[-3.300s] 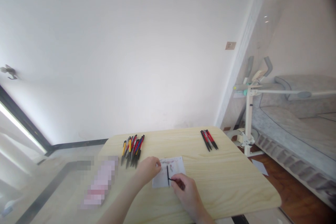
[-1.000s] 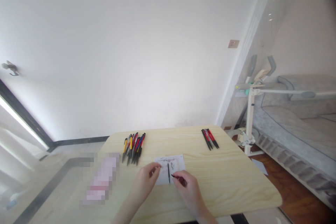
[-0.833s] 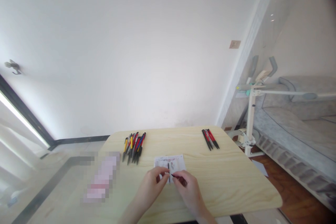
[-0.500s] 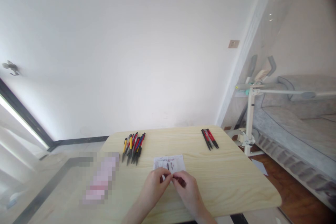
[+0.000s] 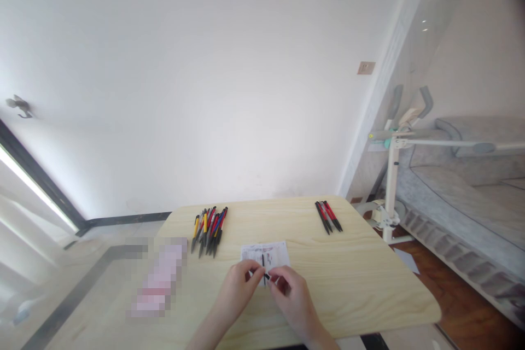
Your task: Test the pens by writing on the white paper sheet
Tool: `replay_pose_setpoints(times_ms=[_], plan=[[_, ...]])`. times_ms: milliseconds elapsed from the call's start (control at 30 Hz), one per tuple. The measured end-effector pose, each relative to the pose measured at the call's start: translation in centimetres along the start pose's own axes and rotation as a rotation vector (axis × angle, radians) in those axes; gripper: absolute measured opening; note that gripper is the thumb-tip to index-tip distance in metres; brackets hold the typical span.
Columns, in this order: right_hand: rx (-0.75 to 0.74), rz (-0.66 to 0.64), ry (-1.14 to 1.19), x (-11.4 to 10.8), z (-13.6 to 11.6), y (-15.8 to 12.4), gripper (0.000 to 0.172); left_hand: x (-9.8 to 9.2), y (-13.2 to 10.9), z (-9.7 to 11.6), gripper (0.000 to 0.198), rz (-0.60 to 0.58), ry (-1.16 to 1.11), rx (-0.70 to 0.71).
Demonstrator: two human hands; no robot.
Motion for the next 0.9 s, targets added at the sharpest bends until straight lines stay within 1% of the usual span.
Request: replay_pose_setpoints(times_ms=[200, 433, 633, 767, 900], plan=[[-0.011, 0.005, -0.068, -0.1, -0.2, 0.1, 0.006, 0.3, -0.2, 0.3, 0.025, -0.023, 0.019, 0.021], [-0.040, -0.014, -0.120, 0.2, -0.9, -0.1, 0.007, 0.3, -0.8, 0.9, 0.024, -0.026, 0.060, 0.054], [-0.035, -0.042, -0.139, 0.5, -1.1, -0.2, 0.010, 0.2, -1.6, 1.8, 0.021, -0.026, 0.080, 0.091], [0.008, -0.043, -0.123, 0.3, -0.6, -0.1, 0.009, -0.5, -1.9, 2.0, 0.026, -0.002, 0.066, 0.085], [0.042, -0.034, -0.099, -0.1, -0.4, 0.1, 0.010, -1.8, -2.1, 1.2, 0.035, 0.060, 0.034, 0.033]])
Point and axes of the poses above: each hand's wrist, its own y-axis towards the middle knuckle, its own x-axis out of the palm, z = x × y, the point moved 10 cm from there along y, towards the middle knuckle, and after that the axes turned 2 degrees about y, right-handed, at the moved point
